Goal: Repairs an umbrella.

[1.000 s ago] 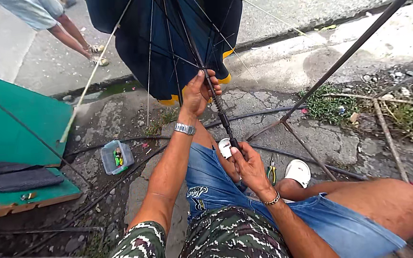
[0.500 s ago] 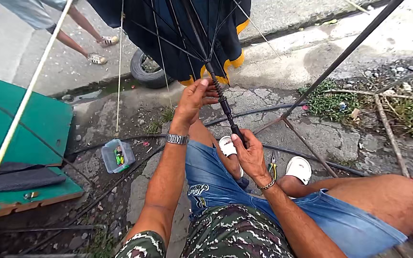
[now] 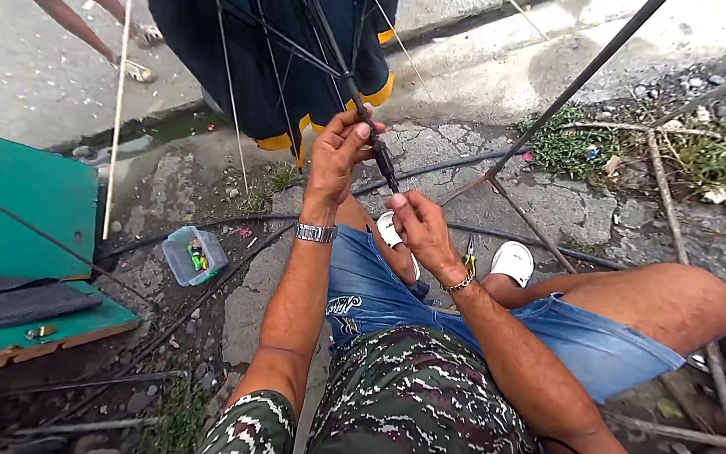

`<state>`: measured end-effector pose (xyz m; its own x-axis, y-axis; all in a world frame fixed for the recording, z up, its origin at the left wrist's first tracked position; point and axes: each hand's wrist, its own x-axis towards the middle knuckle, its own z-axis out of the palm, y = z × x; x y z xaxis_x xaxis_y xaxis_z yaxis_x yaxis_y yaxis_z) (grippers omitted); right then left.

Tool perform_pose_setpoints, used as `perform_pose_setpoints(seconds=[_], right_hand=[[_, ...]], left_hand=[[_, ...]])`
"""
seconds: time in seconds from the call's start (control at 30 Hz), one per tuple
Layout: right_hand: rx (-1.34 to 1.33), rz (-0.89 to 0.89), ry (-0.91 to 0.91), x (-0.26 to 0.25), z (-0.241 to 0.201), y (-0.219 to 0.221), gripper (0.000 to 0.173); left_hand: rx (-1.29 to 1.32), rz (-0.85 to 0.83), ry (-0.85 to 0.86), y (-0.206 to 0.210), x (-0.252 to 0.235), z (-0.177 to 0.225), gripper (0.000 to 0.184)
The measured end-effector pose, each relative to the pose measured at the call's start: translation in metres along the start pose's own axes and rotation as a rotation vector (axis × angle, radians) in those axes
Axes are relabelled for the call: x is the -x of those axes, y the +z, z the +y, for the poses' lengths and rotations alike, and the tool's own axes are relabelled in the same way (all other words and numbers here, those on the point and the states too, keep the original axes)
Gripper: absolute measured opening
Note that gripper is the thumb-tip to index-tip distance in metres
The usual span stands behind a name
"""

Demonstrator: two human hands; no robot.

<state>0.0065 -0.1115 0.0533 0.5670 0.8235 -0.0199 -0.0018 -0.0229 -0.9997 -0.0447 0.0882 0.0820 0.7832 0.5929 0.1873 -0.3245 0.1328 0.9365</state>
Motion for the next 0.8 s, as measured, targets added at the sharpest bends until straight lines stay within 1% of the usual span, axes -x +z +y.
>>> perform_pose_setpoints(seconds=[0.07, 0.2, 0.27, 0.37, 0.53, 0.73, 0.8], right_hand=[[-0.038, -0.022, 0.011, 0.002, 0.004, 0.001, 0.052], [-0.081, -0.032, 0.071, 0.003, 0.006, 0.001, 0.045], [-0.085, -0.038, 0.075, 0.003, 0.005, 0.001, 0.042], [-0.072, -0.047, 0.065, 0.003, 0.006, 0.002, 0.04], [-0.029, -0.058, 0.05, 0.003, 0.008, 0.004, 0.039], [-0.049, -0.043, 0.001, -0.003, 0.013, 0.005, 0.037], [-0.071, -0.043, 0.017, -0.004, 0.014, 0.006, 0.038]], left_hand=[[0.059, 0.022, -0.056, -0.003, 0.006, -0.007, 0.037], [0.071, -0.053, -0.207, -0.013, 0.027, -0.021, 0.053], [0.087, -0.104, -0.212, -0.015, 0.039, -0.027, 0.056], [0.123, -0.135, -0.163, -0.012, 0.051, -0.031, 0.051], [0.167, -0.061, -0.147, -0.003, 0.054, -0.028, 0.04], [0.193, -0.056, -0.109, -0.002, 0.054, -0.031, 0.039], [0.118, -0.055, -0.144, -0.003, 0.068, -0.025, 0.037]])
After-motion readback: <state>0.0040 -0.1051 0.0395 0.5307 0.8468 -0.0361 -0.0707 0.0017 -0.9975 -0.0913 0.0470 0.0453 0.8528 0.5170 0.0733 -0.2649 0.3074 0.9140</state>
